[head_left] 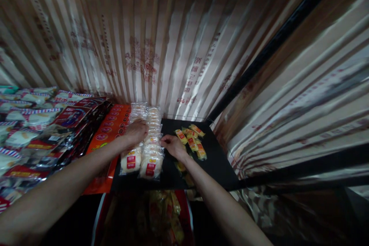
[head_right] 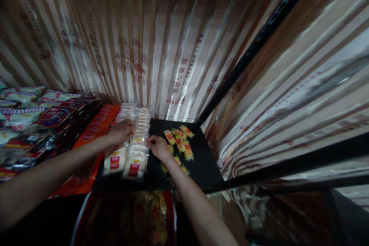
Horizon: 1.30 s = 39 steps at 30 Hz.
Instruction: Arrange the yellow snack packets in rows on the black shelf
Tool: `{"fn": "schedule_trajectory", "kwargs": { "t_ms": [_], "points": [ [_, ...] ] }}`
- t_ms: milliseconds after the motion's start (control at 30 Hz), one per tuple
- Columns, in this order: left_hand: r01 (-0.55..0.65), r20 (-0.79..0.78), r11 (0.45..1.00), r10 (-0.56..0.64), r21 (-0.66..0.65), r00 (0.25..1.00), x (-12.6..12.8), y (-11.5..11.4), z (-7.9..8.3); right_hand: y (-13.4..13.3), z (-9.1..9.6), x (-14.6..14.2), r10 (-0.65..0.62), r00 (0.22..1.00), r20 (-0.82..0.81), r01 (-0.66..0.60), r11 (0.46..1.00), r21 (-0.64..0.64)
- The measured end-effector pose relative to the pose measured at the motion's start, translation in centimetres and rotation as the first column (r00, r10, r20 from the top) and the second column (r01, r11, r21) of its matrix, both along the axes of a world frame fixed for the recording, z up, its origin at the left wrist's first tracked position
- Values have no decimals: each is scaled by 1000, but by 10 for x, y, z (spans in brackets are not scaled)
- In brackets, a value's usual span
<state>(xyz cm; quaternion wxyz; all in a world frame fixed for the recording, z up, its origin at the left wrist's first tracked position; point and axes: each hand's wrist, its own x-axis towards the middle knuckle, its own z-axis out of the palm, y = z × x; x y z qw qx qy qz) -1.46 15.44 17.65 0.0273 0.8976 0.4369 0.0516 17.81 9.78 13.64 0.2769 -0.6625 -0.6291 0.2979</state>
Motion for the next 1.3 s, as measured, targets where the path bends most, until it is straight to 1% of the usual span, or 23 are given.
{"fn": "schedule_trajectory", "kwargs": {
  "t_ms": [100,200,300,367,500,600,700,800,933,1033,1167,1300],
  "points": [
    [11,22,999,-12,30,1000,-2,-2,1,2,-2,-3,-19,1000,16,18,999,45],
    [31,70,997,-36,66,997,-5,-9,3,1,-2,-6,-55,997,50,51,996,77],
    [41,104,997,-47,60,993,-8,-20,5,-2,-2,-9,-75,994,76,67,993,97],
    [41,89,998,-45,45,995,-10,-27,4,-3,-3,-11,-90,993,76,81,991,110],
    [33,46,997,-36,67,998,-10,-34,0,-2,-10,-13,-101,995,27,96,986,137],
    [-12,20,998,10,69,1000,-6,-36,-2,0,-13,-12,-76,995,-59,84,984,157],
    [-25,-13,997,26,78,1000,-2,-37,-1,-4,-12,-8,-76,992,-105,92,985,147],
    [-28,-15,993,30,114,999,1,-39,0,-12,-8,-1,-88,994,-67,95,990,107],
    [-61,5,988,61,140,998,1,-39,-2,-19,-6,5,-35,999,-37,36,999,16],
    [-69,23,985,66,159,998,0,-38,-5,-20,-8,4,-1,999,-53,0,1000,-15],
    [-85,105,970,62,229,993,-2,-42,-8,-18,-10,-3,-33,998,-49,35,999,32],
    [-70,196,962,17,265,980,-6,-58,-13,-17,-10,-10,-69,997,-44,72,994,85]
  ]
}}
